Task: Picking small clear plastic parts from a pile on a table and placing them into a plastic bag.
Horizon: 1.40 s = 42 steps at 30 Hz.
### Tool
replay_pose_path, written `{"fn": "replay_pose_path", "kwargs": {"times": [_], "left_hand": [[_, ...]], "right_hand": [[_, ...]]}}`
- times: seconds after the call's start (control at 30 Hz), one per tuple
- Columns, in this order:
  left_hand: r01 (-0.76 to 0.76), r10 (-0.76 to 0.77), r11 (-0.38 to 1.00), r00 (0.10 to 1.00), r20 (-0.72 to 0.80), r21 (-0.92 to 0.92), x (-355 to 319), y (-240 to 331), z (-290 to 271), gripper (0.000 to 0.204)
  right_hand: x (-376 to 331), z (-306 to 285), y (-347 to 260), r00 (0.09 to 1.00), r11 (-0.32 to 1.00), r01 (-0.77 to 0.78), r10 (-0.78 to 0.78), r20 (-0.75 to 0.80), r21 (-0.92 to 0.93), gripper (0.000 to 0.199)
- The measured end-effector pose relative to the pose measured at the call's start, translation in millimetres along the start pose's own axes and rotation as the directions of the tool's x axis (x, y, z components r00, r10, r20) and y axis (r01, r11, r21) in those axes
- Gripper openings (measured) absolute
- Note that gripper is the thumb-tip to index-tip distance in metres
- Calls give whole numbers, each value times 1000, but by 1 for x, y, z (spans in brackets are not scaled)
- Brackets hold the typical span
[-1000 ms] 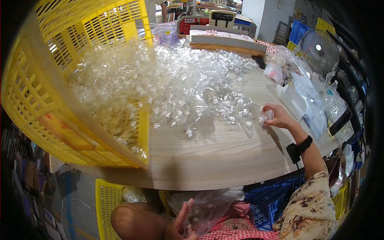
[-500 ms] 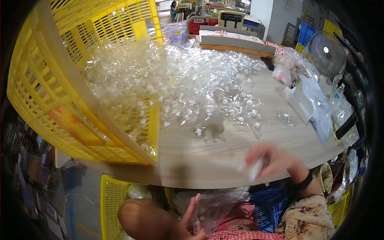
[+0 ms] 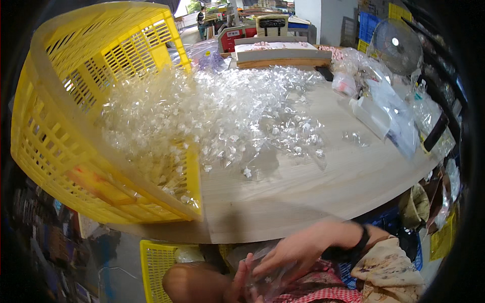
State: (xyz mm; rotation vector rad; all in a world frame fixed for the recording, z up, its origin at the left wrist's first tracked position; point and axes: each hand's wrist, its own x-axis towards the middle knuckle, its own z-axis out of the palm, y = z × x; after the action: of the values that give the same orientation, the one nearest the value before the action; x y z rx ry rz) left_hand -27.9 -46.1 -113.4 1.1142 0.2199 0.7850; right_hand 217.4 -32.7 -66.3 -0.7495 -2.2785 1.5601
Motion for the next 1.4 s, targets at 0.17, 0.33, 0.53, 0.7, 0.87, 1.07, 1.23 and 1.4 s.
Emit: {"fn": "replay_pose_path", "kwargs": {"times": [0.17, 0.33, 0.53, 0.7, 0.87, 1.07, 1.23, 1.4], "left_hand": [[104, -104, 972, 994, -11, 212, -8, 4, -21, 94], [129, -129, 983, 992, -10, 130, -4, 3, -13, 96], [87, -96, 956, 995, 20, 282, -10, -1, -25, 97], [142, -167, 897, 986, 23, 419, -8, 4, -27, 96], [353, -357, 870, 932, -53, 344, 2, 9, -14, 95], [252, -238, 945, 967, -91, 208, 14, 6, 5, 90], [256, -236, 941, 965, -114, 222, 12, 3, 10, 91], [290, -253, 895, 956, -151, 339, 11, 3, 9, 90]], "right_hand": [[-69, -129, 2, 610, 835, -445, 17, -793, -325, 38], [-131, -192, 102, 483, 487, -807, 216, -848, -336, 58], [-168, -199, 124, 565, 652, -735, 438, -700, -185, 69], [-216, -180, 99, 547, 815, -577, 342, -764, -48, 73], [-253, -157, 128, 337, 930, -308, 303, -891, 199, 55], [-239, -160, 126, 112, 947, 12, 317, -942, 320, 30], [-232, -155, 108, 92, 889, 300, 333, -939, 345, 34], [-250, -160, 114, -26, 895, 387, 253, -967, 224, 25]]}}
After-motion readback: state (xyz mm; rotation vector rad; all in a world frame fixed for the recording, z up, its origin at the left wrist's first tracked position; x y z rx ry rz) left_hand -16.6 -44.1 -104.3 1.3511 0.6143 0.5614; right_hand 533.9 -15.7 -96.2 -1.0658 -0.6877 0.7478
